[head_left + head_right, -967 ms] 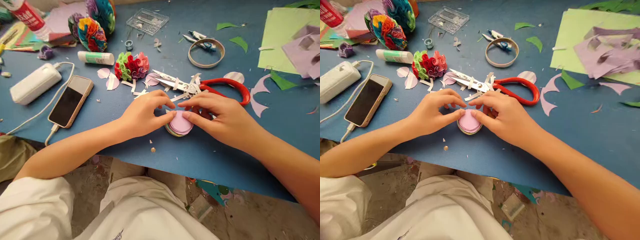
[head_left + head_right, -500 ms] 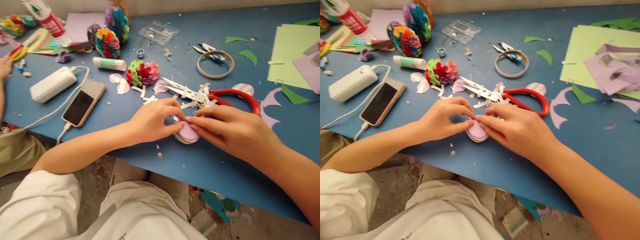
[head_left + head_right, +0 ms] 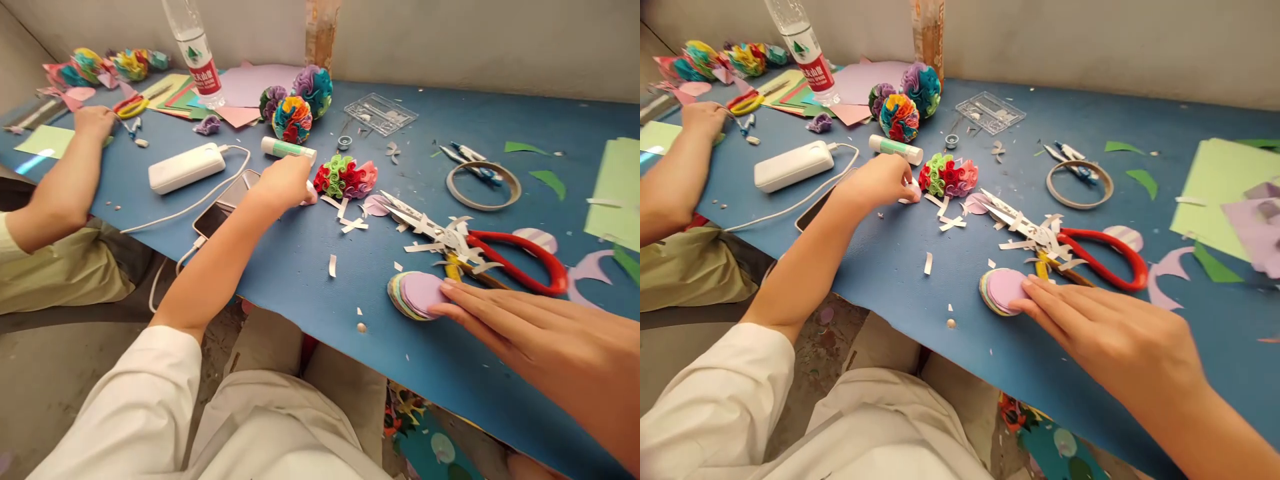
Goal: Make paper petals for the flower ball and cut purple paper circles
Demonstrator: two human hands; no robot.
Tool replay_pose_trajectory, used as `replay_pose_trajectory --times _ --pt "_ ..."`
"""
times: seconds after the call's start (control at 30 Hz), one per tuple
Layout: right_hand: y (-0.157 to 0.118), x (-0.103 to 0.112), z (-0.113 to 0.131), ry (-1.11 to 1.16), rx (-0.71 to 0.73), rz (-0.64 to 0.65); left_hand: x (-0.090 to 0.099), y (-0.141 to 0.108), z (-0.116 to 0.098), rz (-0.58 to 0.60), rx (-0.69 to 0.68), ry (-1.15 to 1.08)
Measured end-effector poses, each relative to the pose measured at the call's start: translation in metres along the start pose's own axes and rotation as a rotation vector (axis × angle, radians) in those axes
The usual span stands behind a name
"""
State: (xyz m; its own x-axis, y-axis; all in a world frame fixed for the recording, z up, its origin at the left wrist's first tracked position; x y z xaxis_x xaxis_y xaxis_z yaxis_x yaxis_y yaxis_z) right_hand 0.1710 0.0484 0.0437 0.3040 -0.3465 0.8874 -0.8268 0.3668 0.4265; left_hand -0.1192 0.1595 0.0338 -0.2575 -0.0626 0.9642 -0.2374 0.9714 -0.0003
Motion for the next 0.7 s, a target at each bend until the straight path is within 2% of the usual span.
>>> replay_pose_trajectory --times 0.1,0.13,0.2,0.3,0.47,0.57,0.63,0.7 --pt "0.019 0.019 0.024 -0.157 0.207 -0.018 -0.006 -0.007 0.001 0.105 0.085 0.089" --pt "0.026 0.024 0.025 -0.142 0.210 -0.031 -0.005 -0.009 0.001 0.138 0.091 0.100" --pt "0.036 0.032 0.018 -0.030 0.138 -0.050 -0.006 -0.012 0.002 0.213 0.082 0.111" --pt "0.039 0.036 -0.002 0.122 -0.049 -0.081 -0.006 -0.011 0.007 0.288 0.063 0.113" --pt "0.039 0.037 -0.017 0.168 -0.258 -0.171 0.004 -0.010 0.013 0.353 0.044 0.051" --pt "0.045 0.033 -0.018 0.331 -0.421 -0.242 0.016 -0.022 -0.011 0.334 -0.090 -0.260" --pt "0.048 0.019 -0.015 0.598 -0.552 -0.255 0.024 -0.041 -0.044 0.316 -0.294 -0.518" --pt "0.054 0.003 -0.005 0.825 -0.611 -0.222 0.024 -0.070 -0.079 0.352 -0.554 -0.668"
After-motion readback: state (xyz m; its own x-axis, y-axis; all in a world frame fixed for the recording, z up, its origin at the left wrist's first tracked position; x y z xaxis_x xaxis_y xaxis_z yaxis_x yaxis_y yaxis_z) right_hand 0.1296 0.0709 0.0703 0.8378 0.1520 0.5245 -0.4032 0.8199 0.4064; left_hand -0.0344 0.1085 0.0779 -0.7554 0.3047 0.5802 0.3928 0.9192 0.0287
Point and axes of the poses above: each hand's wrist, its own y-axis towards the middle knuckle, its own x-axis out of the back of the hand, z = x × y, the point moved 9 cm from there along y, towards the middle knuckle, and after that the axes turned 9 degrees about x, right-handed, at the moved point
